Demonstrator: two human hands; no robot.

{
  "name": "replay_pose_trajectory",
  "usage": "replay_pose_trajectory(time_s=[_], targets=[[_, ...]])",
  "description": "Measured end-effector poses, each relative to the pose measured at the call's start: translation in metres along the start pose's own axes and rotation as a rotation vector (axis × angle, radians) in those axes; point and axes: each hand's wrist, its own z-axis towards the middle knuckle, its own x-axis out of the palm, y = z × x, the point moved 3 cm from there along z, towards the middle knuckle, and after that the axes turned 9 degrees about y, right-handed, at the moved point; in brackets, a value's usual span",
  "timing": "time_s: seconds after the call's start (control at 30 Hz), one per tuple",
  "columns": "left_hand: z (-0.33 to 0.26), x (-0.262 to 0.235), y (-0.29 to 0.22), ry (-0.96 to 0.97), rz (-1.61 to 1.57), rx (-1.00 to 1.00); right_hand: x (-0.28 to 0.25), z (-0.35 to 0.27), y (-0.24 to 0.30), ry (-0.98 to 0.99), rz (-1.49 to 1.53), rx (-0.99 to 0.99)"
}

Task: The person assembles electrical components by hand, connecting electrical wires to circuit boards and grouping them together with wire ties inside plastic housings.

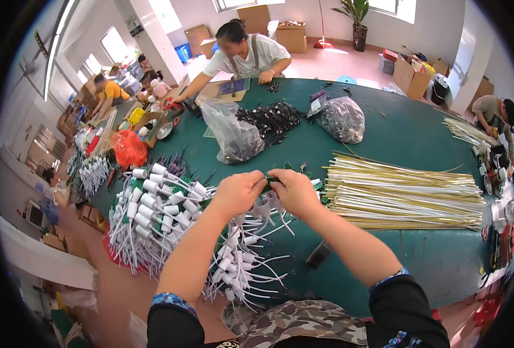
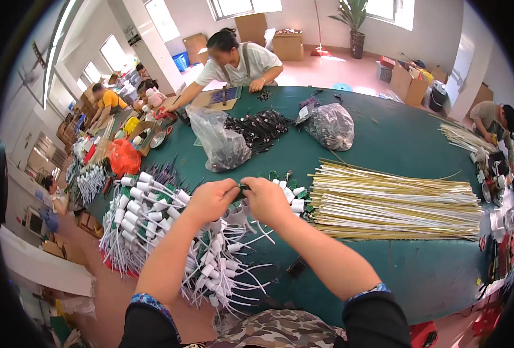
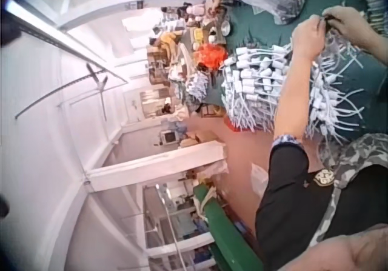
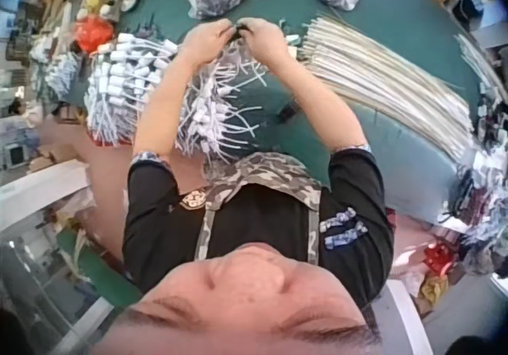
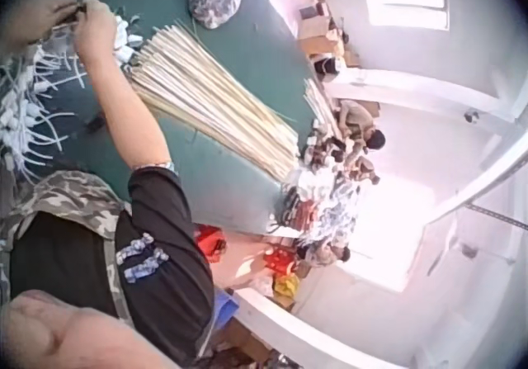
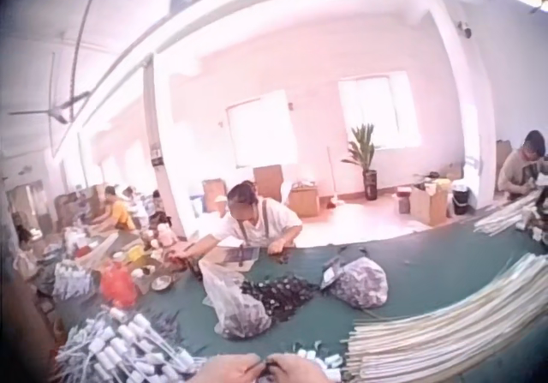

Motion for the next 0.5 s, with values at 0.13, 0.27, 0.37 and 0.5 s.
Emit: replay_pose_trajectory(time_s=[0.13,0.27,0.37,0.5], targets=[[0.035,0.042,0.013,0.162,0.101,-0.068,0.021,-0.007,-0.050,0.000,0.013,0.085],[0.041,0.064,0.035,0.363,-0.057,0.047,0.018,-0.009,-0.066,0.270,0.215,0.083],[0.048,0.074,0.042,0.326,-0.202,0.009,0.025,-0.009,-0.084,0.150,0.085,0.067],[0.057,0.085,0.047,0.283,-0.093,-0.120,0.050,-0.014,-0.084,-0.062,-0.050,0.198]])
